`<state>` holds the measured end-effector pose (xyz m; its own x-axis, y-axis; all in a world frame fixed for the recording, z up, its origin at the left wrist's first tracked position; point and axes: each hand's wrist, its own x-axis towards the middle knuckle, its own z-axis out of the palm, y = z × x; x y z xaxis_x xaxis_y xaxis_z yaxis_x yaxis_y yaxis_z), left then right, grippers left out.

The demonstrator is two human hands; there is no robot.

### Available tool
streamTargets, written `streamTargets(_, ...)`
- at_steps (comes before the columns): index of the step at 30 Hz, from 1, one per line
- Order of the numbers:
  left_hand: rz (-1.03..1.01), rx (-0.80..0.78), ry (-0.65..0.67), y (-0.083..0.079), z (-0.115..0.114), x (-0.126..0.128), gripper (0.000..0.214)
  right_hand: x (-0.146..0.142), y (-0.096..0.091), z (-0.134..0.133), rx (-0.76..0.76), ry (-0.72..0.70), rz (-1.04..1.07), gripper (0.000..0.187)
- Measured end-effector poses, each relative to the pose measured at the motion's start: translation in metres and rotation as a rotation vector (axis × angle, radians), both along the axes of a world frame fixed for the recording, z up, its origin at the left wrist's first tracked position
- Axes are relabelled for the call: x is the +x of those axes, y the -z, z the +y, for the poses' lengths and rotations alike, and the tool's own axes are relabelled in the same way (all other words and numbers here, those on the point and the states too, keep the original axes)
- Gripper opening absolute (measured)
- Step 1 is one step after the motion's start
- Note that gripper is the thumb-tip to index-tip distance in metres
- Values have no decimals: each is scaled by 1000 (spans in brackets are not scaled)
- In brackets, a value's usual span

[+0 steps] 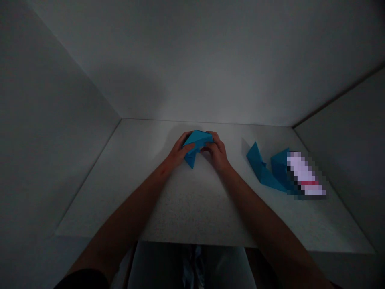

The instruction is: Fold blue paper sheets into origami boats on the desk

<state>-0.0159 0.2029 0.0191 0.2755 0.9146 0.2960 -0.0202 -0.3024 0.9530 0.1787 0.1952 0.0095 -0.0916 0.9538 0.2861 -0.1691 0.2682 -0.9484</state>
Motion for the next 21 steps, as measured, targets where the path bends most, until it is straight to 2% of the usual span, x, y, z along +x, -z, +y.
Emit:
streamTargets(3,-14,-42,24,4,2,-2,64,1,4,3,-86,-66,84,32)
streamTargets(6,13,-41,36,9,2,-3,69,2,6,7,-132,-35,101,38)
streamTargets(10,113,57,-119,9,0,-1,71,4,3,12,-139,45,119,33)
streamTargets(12,133,51,-184,6,-1,1,71,5,1,13,-158,64,161,30)
streamTargets(16,47,-149,-205,-3,-1,4,65,0,-4,9,-207,1,263,41)
streamTargets(21,-229,-360,-184,-8,0,7,67,-10,-13,-4,-198,-257,192,60)
